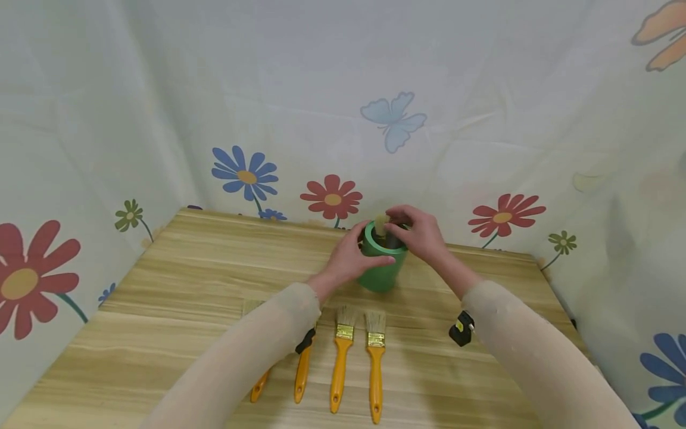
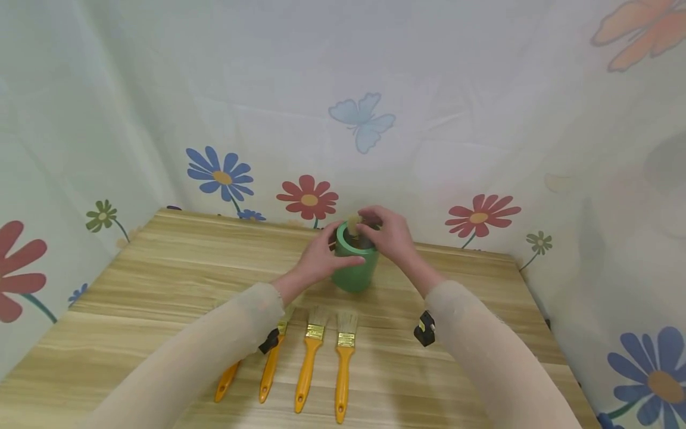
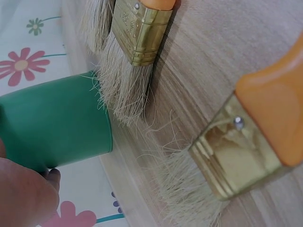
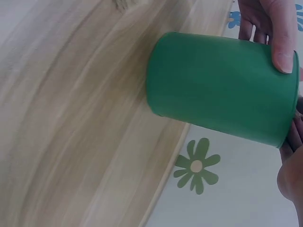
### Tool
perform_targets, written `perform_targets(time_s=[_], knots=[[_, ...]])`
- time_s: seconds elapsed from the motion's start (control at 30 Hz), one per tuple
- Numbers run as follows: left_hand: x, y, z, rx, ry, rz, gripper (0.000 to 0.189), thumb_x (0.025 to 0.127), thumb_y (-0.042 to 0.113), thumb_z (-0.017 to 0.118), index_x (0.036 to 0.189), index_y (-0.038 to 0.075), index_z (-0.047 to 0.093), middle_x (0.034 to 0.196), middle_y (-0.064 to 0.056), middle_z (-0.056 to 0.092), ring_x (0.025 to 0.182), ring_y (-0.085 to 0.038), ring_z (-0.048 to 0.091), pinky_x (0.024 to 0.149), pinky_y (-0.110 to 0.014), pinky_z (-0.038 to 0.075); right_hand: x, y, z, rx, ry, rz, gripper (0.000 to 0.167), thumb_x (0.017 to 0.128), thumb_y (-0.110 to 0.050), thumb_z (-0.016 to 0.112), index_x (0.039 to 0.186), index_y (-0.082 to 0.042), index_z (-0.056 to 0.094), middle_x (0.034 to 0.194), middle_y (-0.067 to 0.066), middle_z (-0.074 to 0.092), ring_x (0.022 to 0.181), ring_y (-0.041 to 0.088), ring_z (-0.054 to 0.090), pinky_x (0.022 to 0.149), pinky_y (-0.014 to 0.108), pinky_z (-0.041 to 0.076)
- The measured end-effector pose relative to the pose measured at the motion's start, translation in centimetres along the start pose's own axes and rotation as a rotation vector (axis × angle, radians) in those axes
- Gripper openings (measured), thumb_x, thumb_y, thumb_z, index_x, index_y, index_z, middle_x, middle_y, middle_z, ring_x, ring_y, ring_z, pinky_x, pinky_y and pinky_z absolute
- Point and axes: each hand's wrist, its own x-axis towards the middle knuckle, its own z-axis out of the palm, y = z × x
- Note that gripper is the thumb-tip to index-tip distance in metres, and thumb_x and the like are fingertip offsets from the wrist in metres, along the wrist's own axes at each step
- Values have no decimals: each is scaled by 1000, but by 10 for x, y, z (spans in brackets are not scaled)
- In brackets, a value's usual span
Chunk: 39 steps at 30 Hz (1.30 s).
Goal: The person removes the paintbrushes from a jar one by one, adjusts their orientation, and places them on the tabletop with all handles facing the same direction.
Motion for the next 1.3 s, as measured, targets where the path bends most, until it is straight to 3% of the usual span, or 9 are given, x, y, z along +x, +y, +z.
perform_targets(time_s=[0.43,0.8,1.0,1.3], knots=[[0,-1,-1,21,1,-13,99,82,48,94,161,22,41,154,-2,55,138,-24,55,116,-45,47,12,-8,3,-65,-54,-75,23,100,-9,77,121,-3,74,115,15,78,106,31,76,94,49,61],[-3,4,-2,-1,-3,8,95,84,45,93,160,21,43,152,-2,56,137,-24,56,115,-45,48,9,-13,-1,-81,-47,-119,14,98,-8,79,111,-4,75,108,13,78,100,30,77,91,48,62],[-3,5,-2,-9,-9,26,91,84,42,94,158,21,45,150,-1,57,134,-23,57,114,-45,49,5,-12,-6,-112,-19,-153,12,98,-7,79,108,-3,74,106,14,78,100,32,77,91,52,62],[0,0,-1,-33,-6,30,91,83,42,95,157,21,46,148,1,59,133,-21,58,114,-44,50,-3,-14,-28,-67,59,-111,15,99,-10,78,112,-5,75,105,12,79,98,30,77,88,49,62]])
